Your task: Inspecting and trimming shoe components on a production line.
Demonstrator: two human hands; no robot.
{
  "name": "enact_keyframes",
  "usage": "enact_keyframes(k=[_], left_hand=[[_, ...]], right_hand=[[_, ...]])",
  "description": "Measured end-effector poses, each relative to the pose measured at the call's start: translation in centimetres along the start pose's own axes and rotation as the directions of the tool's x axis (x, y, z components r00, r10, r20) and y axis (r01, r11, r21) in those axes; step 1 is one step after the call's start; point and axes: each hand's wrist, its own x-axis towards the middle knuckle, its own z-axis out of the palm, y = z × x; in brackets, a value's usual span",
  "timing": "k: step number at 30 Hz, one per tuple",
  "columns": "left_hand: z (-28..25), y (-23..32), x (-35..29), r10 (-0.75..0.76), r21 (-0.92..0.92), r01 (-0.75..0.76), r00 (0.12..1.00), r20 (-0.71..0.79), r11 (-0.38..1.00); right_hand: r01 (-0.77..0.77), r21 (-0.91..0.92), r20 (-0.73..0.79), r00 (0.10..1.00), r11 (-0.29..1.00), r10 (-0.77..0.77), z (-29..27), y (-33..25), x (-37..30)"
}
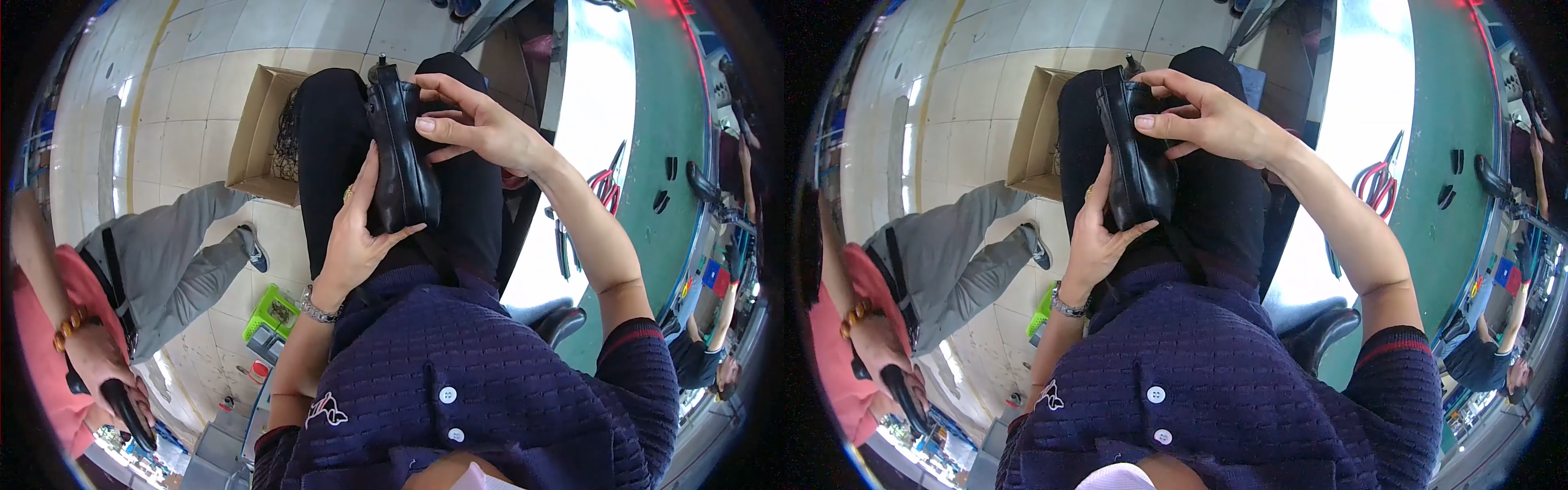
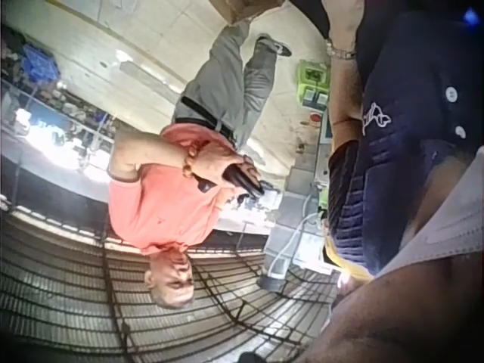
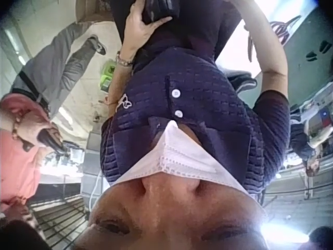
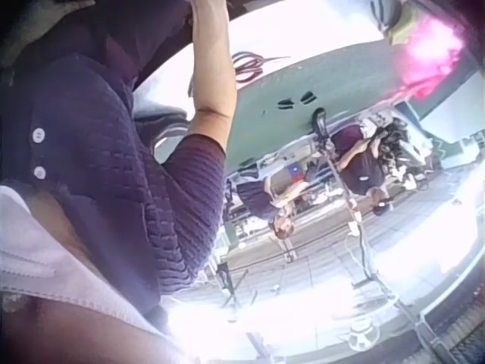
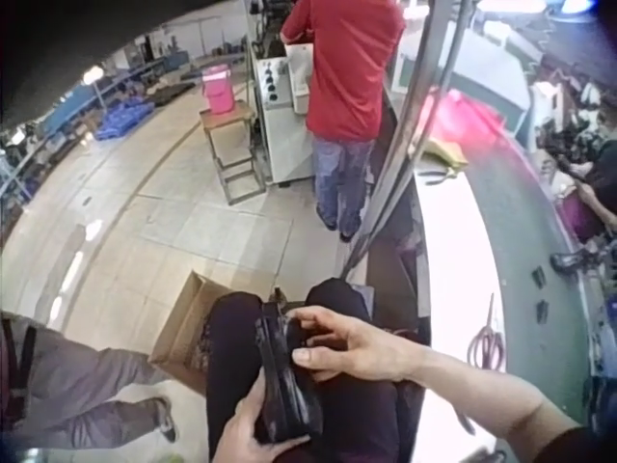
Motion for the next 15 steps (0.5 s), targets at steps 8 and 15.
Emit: enact_keyframes(k=[8, 15], left_hand=[[-1.2, 1.2, 1.1, 0.076, 0.018, -0.077, 0.995, 0.063, 0.997], [-2.3, 0.1, 4.9, 0.025, -0.3, -0.031, 0.999, -0.022, 0.954]], right_hand=[[0.001, 0.029, 0.014, 1.0, 1.0, -0.001, -0.7, 0.1, 0.4], [0.142, -0.199, -0.008, 0.989, 0.97, -0.146, -0.7, 0.5, 1.0]])
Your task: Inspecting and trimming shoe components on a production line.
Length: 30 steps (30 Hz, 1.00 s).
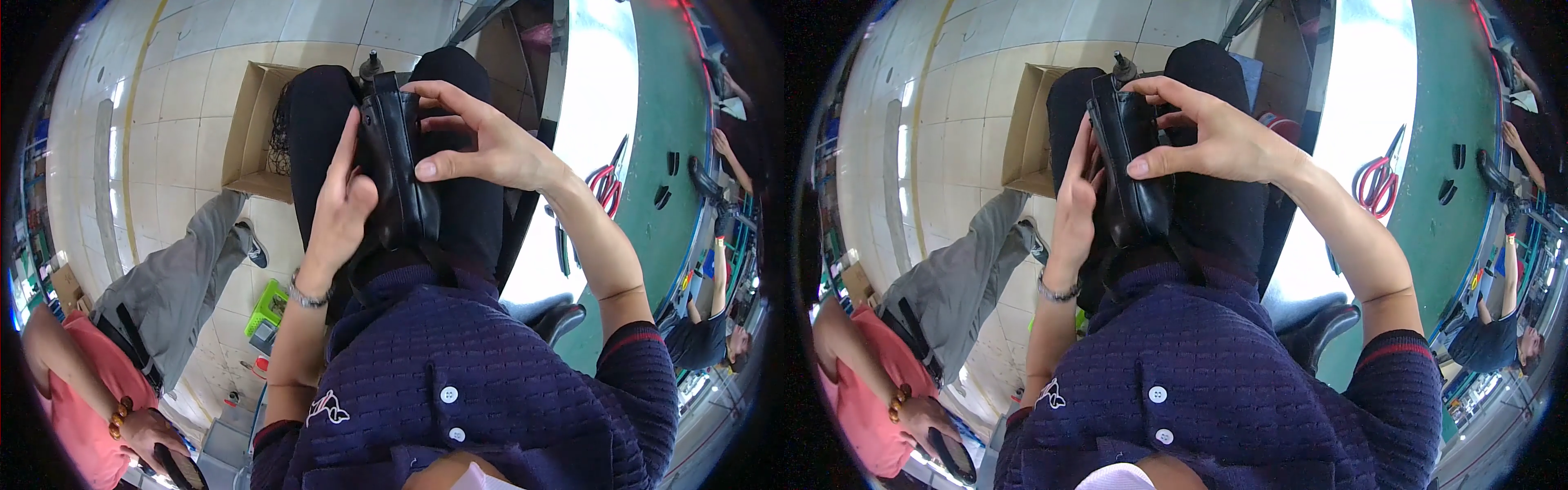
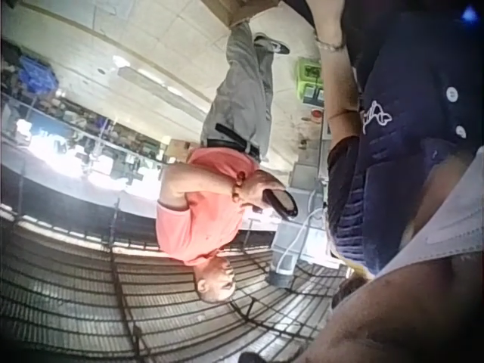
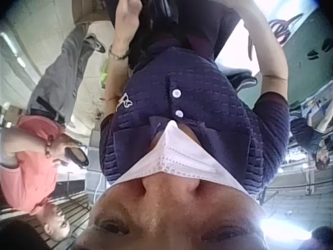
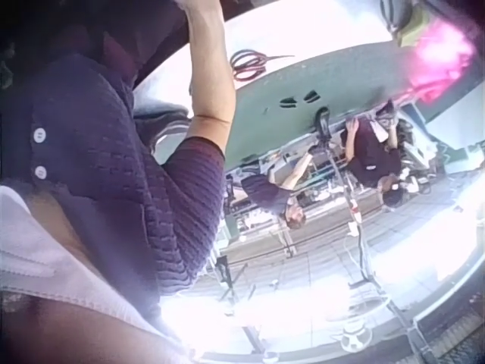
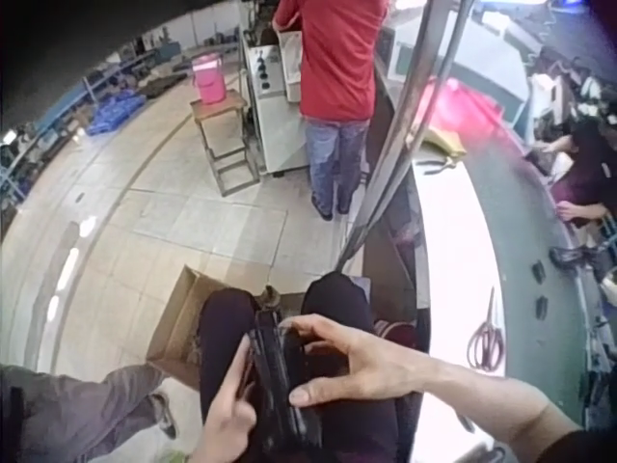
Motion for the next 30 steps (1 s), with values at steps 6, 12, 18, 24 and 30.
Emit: enact_keyframes(k=[6, 12, 18, 24, 30], left_hand=[[-0.5, -2.1, 1.2, -0.282, -0.286, 0.264, 0.959, -0.024, 0.921], [-1.0, -6.0, -4.0, -0.494, -0.269, 0.44, 0.849, -0.188, 0.857], [1.0, -1.9, -2.4, -0.555, -0.728, 0.595, 0.752, 0.355, 0.34], [3.1, -1.6, 1.8, -0.442, -0.72, 0.626, 0.76, 0.477, 0.3], [2.8, -0.8, 3.2, -0.278, -0.756, 0.527, 0.849, 0.449, 0.389]], right_hand=[[0.019, -0.212, -0.111, 0.993, 0.977, -0.044, 0.7, -2.1, -0.2], [0.034, 0.016, -0.127, 0.991, 0.999, -0.031, 1.9, -3.9, -3.2], [0.401, -0.224, -0.09, 0.899, 0.888, -0.428, 2.2, -8.3, -4.9], [0.425, -0.426, -0.027, 0.876, 0.799, -0.481, 3.5, -8.9, -7.6], [0.265, -0.021, -0.454, 0.856, 0.964, -0.246, -0.7, -7.1, -10.0]])
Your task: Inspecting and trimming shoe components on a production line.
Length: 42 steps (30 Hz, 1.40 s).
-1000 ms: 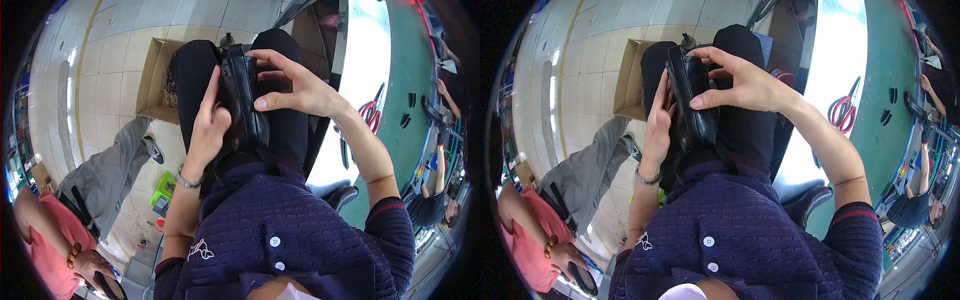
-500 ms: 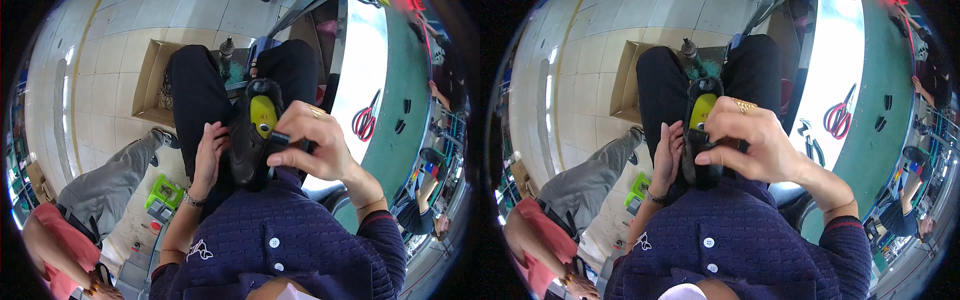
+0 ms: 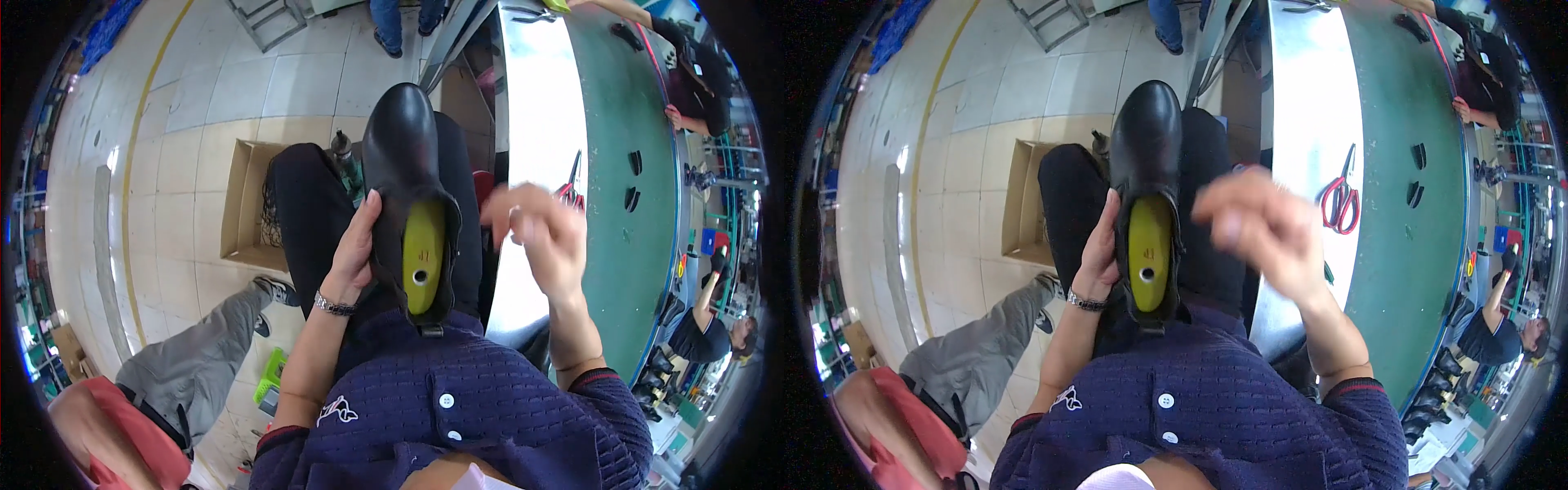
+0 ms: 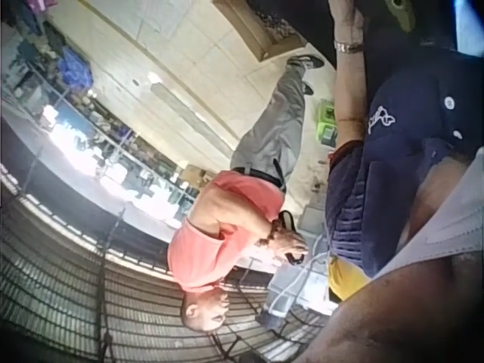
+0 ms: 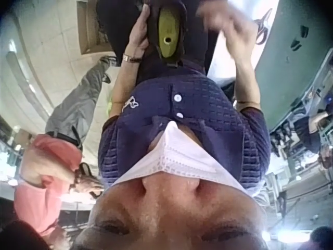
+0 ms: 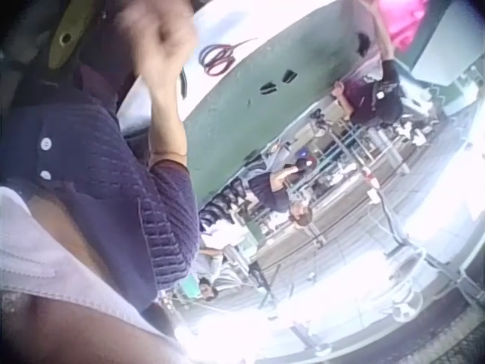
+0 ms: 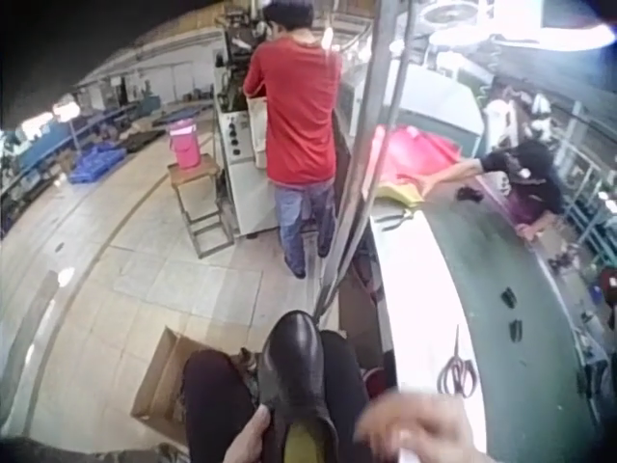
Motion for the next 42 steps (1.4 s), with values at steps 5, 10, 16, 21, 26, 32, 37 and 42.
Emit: enact_keyframes(k=[5, 10, 16, 21, 26, 32, 37, 42], left_hand=[[1.1, 0.5, 0.6, 0.204, 0.427, -0.18, 0.979, -0.011, 0.886], [2.7, 1.1, -0.4, 0.247, 0.711, -0.236, 0.965, 0.089, 0.663], [4.9, 1.3, -1.4, 0.231, 0.748, -0.203, 0.971, 0.069, 0.631], [5.5, 1.0, -1.7, 0.232, 0.77, -0.2, 0.97, 0.069, 0.606], [5.2, -0.1, -1.4, 0.224, 0.813, -0.183, 0.972, 0.067, 0.553], [1.2, -1.7, -1.2, 0.175, 0.617, -0.178, 0.982, 0.066, 0.767], [0.2, 1.4, 0.4, 0.146, 0.681, -0.136, 0.988, 0.042, 0.72], [1.9, 2.3, 0.5, 0.14, 0.727, -0.058, 0.989, -0.052, 0.685]], right_hand=[[-0.31, 0.409, -0.186, 0.893, 0.859, 0.411, 0.3, 5.5, 4.1], [-0.295, 0.38, -0.056, 0.939, 0.876, 0.34, -0.5, 5.2, 6.0], [-0.309, 0.298, -0.045, 0.941, 0.903, 0.336, -1.0, 3.8, 6.0], [-0.388, 0.139, -0.073, 0.913, 0.911, 0.4, -0.9, 3.6, 5.5], [-0.345, 0.059, -0.19, 0.917, 0.937, 0.35, -0.1, 5.1, 4.8], [-0.458, -0.006, -0.029, 0.889, 0.889, 0.458, 0.3, 8.5, 2.7], [-0.51, 0.242, 0.252, 0.855, 0.825, 0.454, -0.8, 9.1, 1.5], [-0.541, 0.098, 0.223, 0.83, 0.835, 0.512, -0.6, 9.1, 2.4]])
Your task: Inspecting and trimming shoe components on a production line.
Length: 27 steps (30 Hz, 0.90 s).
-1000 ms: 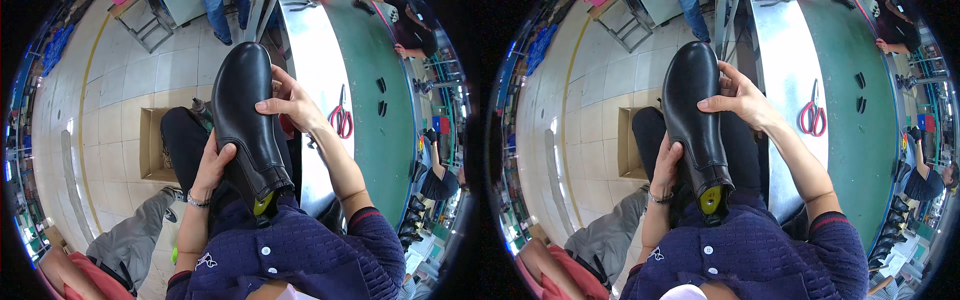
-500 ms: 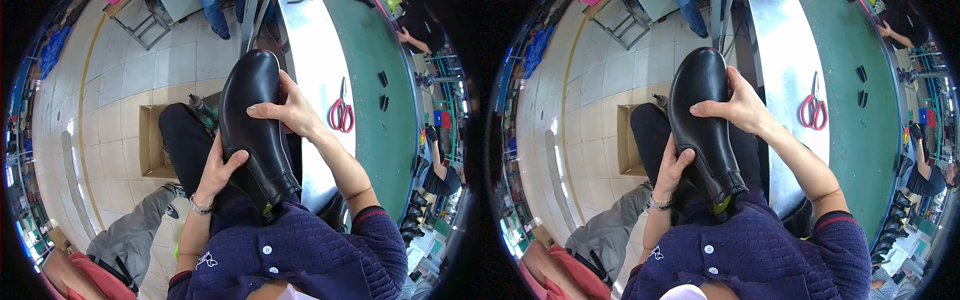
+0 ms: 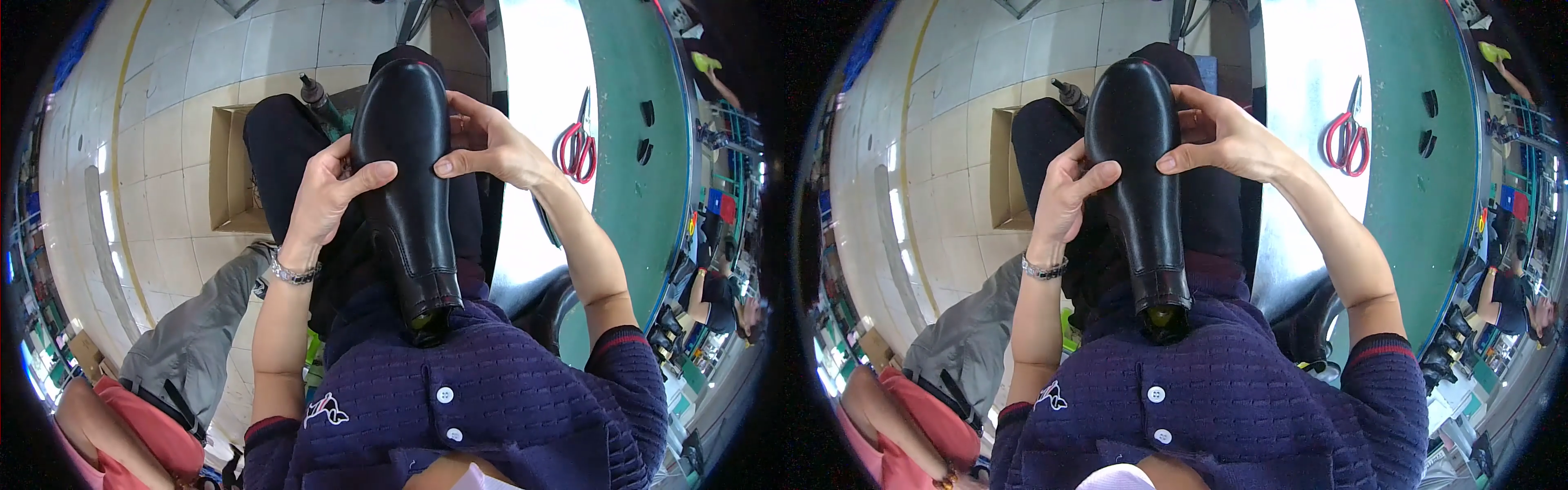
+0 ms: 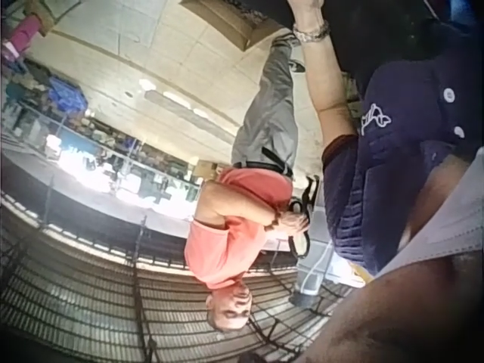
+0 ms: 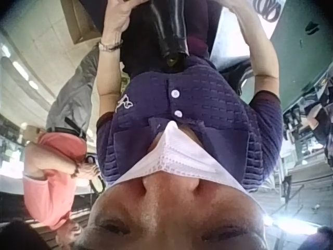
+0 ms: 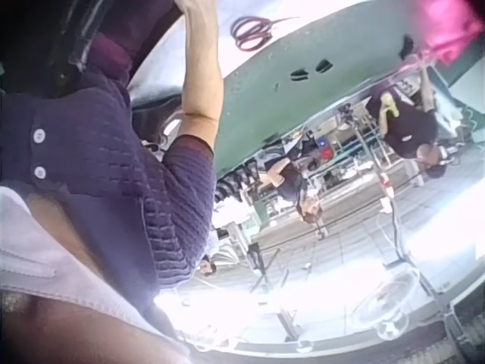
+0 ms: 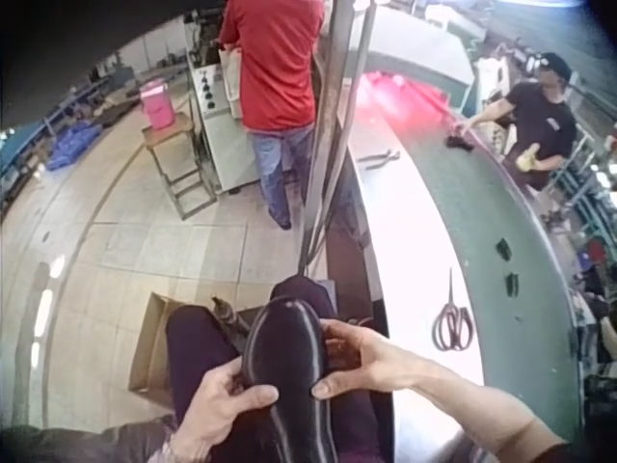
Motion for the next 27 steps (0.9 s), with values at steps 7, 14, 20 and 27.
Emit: enact_keyframes(k=[7, 14, 20, 27], left_hand=[[1.7, 0.8, -0.7, 0.043, 0.081, -0.038, 0.997, -0.057, 0.996], [1.5, 0.6, -0.8, 0.059, 0.127, -0.046, 0.993, -0.098, 0.991], [2.3, 0.4, 0.7, 0.174, 0.375, -0.087, 0.964, -0.204, 0.923], [2.5, -0.2, 3.9, 0.32, 0.534, -0.167, 0.924, -0.208, 0.829]], right_hand=[[-0.021, -0.073, -0.084, 0.996, 0.997, 0.015, 1.2, -1.1, -0.9], [-0.021, -0.154, -0.08, 0.997, 0.988, 0.009, 2.0, -1.4, -0.4], [-0.008, -0.301, -0.159, 0.986, 0.954, -0.042, 1.9, -1.6, -0.1], [0.086, -0.226, -0.498, 0.846, 0.97, -0.191, 2.2, 0.4, 0.1]])
